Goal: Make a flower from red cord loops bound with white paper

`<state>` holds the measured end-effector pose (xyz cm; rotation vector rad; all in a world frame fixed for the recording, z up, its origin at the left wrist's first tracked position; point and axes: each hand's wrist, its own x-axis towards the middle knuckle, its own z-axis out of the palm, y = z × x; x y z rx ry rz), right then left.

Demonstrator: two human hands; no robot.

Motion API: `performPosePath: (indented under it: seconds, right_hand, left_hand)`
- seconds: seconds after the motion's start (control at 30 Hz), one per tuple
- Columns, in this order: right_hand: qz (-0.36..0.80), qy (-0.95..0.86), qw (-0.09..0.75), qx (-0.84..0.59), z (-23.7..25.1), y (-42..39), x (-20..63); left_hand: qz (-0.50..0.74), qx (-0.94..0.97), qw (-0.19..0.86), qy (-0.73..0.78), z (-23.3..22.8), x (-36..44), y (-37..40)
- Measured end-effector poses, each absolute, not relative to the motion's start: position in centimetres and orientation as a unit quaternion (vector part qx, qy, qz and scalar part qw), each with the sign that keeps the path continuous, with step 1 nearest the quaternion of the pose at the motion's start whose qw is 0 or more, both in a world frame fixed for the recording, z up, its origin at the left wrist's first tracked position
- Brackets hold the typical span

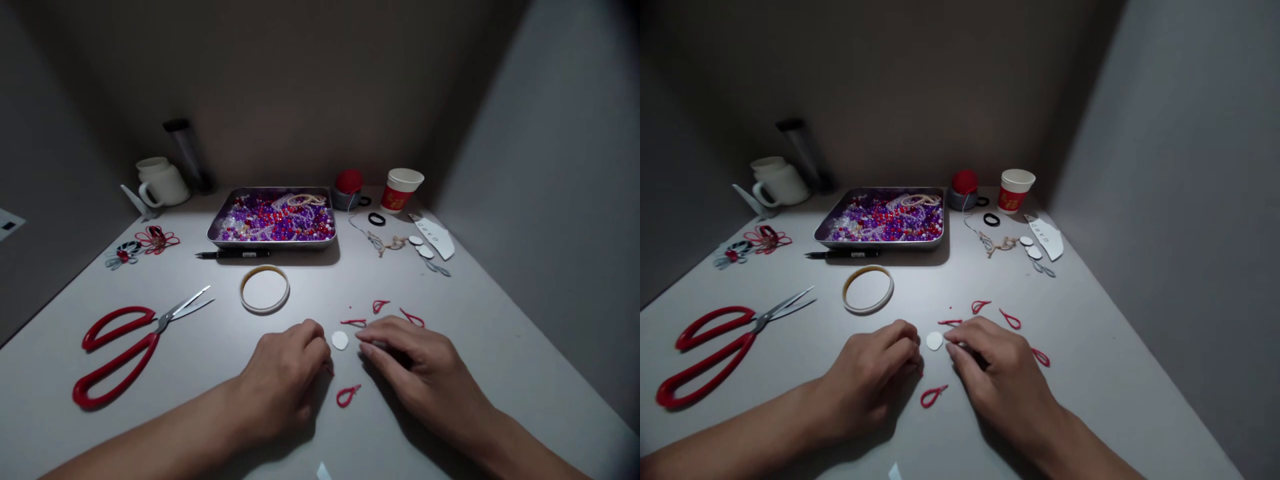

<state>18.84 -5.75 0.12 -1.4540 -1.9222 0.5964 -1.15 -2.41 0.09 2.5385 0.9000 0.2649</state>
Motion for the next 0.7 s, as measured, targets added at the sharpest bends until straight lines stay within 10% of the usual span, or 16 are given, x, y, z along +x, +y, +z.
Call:
performPosePath:
  seconds: [0.27, 0.7]
  right_hand:
    - [0.106, -0.774, 0.093, -0.617, 0.5, -4.2, 16.2]
    - [0.607, -0.356, 0.385, -0.597, 0.6, -5.5, 16.0]
  left_hand:
    - [0.053, 0.915, 0.162, 0.366, -0.2, -0.7, -3.0]
    - [0.239, 0.594, 0.585, 0.498, 0.8, 0.0, -2.4]
